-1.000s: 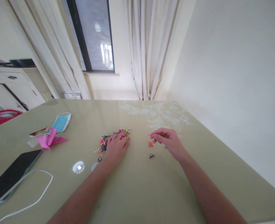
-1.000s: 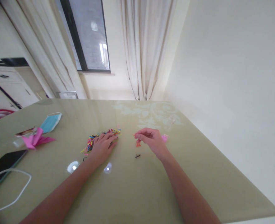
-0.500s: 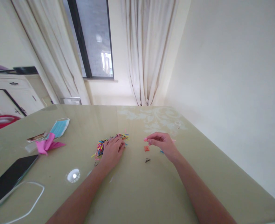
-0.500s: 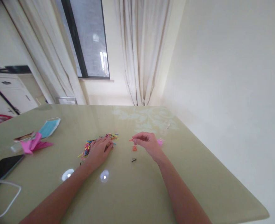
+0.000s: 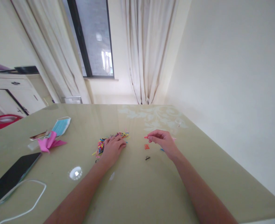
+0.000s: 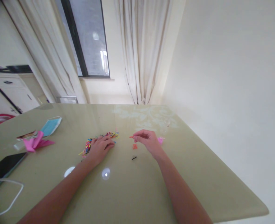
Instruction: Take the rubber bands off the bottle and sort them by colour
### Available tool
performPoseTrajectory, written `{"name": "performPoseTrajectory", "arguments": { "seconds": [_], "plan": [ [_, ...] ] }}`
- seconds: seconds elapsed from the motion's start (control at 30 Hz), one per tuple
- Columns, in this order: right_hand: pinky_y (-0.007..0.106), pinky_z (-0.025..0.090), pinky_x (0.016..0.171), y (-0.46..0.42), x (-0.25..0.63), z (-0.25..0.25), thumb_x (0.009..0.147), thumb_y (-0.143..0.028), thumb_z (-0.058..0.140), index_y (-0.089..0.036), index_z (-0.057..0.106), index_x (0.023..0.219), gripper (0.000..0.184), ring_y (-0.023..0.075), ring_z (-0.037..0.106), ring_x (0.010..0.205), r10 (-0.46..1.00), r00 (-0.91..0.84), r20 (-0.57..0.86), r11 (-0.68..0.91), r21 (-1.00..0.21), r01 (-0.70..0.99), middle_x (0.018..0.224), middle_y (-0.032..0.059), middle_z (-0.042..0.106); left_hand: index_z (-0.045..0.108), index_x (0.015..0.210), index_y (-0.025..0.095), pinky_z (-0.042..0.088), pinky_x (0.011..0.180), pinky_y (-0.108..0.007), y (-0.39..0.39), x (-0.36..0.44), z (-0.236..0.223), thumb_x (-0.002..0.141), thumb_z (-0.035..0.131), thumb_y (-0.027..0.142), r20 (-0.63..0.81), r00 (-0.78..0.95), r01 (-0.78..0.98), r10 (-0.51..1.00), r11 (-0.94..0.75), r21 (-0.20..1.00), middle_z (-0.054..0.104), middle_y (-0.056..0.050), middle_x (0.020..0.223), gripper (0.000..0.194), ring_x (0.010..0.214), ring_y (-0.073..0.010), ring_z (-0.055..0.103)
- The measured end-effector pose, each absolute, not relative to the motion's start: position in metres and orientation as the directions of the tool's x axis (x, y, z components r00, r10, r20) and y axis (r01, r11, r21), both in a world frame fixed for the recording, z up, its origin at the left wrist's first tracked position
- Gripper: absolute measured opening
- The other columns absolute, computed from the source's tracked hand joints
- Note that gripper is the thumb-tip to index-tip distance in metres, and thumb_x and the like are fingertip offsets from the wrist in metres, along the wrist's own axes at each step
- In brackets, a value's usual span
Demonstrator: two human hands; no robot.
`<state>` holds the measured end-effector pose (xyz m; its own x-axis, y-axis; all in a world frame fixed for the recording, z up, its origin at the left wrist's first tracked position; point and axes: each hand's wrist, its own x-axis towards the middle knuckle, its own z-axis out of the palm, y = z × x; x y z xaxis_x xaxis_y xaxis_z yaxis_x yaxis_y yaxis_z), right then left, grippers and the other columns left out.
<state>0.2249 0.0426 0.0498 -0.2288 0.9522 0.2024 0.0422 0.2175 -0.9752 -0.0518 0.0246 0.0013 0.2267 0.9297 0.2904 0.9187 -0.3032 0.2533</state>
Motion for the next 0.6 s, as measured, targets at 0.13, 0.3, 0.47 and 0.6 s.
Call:
{"name": "performPoseTrajectory", "arguments": {
  "seconds": [0.13,0.3,0.47,0.6],
  "plan": [
    [0.032,0.055,0.075,0.0407,0.2243,0.0514,0.074,-0.040,0.087,-0.021,0.079,0.084,0.023,0.0171,0.069,0.072,0.953,-0.225,0.202,0.213,-0.977,0.027,0.079,0.0039,0.078,0.073,0.097,0.027,0.036,0.100,-0.048,0.0244,-0.0504,-0.0007,0.100,0.056,0.028,0.302,0.244,0.928,0.921,-0.312,0.202,0.074,-0.005,0.116,0.018,0.115,-0.0295,0.062],
    [0.031,0.055,0.073,0.0382,0.2235,0.0549,0.072,-0.040,0.088,-0.022,0.079,0.085,0.024,0.0163,0.069,0.071,0.950,-0.237,0.202,0.206,-0.979,-0.010,0.080,0.0037,0.079,0.071,0.097,0.024,0.038,0.099,-0.047,0.0236,-0.0485,-0.0026,0.101,0.054,0.026,0.343,0.227,0.937,0.912,-0.301,0.179,0.072,-0.007,0.119,0.017,0.116,-0.0296,0.061],
    [0.031,0.055,0.074,0.0377,0.2251,0.0572,0.073,-0.038,0.089,-0.022,0.078,0.083,0.022,0.0157,0.069,0.070,0.946,-0.234,0.226,0.223,-0.974,-0.039,0.079,0.0031,0.078,0.068,0.100,0.024,0.042,0.095,-0.045,0.0254,-0.0486,-0.0011,0.102,0.050,0.024,0.391,0.172,0.930,0.904,-0.280,0.239,0.075,-0.007,0.114,0.018,0.109,-0.0283,0.065],
    [0.032,0.055,0.075,0.0382,0.2277,0.0574,0.075,-0.039,0.087,-0.021,0.077,0.083,0.021,0.0162,0.069,0.071,0.947,-0.227,0.227,0.227,-0.974,-0.025,0.082,0.0044,0.079,0.069,0.099,0.023,0.047,0.091,-0.041,0.0307,-0.0519,-0.0026,0.101,0.051,0.022,0.446,0.140,0.892,0.884,-0.308,0.332,0.077,-0.007,0.107,0.018,0.101,-0.0269,0.068]
  ]
}}
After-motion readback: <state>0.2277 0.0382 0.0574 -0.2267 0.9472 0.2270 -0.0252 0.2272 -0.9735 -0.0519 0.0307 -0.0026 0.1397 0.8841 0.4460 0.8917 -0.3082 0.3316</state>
